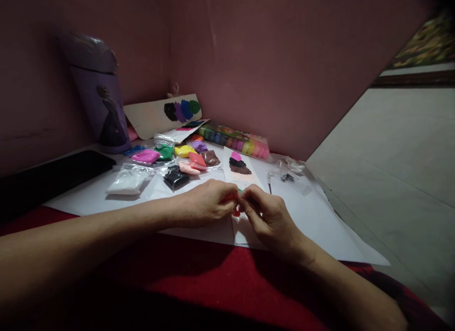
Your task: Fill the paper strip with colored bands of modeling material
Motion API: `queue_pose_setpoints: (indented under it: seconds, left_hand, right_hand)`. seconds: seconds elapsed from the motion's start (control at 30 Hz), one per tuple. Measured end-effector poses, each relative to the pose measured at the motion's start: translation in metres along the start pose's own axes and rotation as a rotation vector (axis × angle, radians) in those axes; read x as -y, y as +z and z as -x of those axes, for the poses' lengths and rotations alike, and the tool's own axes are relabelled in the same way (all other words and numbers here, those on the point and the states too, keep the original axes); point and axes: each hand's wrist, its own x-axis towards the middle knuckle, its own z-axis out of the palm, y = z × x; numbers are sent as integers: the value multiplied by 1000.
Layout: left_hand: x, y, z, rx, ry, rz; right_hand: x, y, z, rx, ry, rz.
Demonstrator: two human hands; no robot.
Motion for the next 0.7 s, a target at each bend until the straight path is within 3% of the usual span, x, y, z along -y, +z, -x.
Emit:
queue_pose_setpoints:
  seconds: [0.7]
  left_hand:
    - [1, -1, 0, 5, 19, -20]
  right_hand:
    - [0, 0, 0, 18, -10, 25]
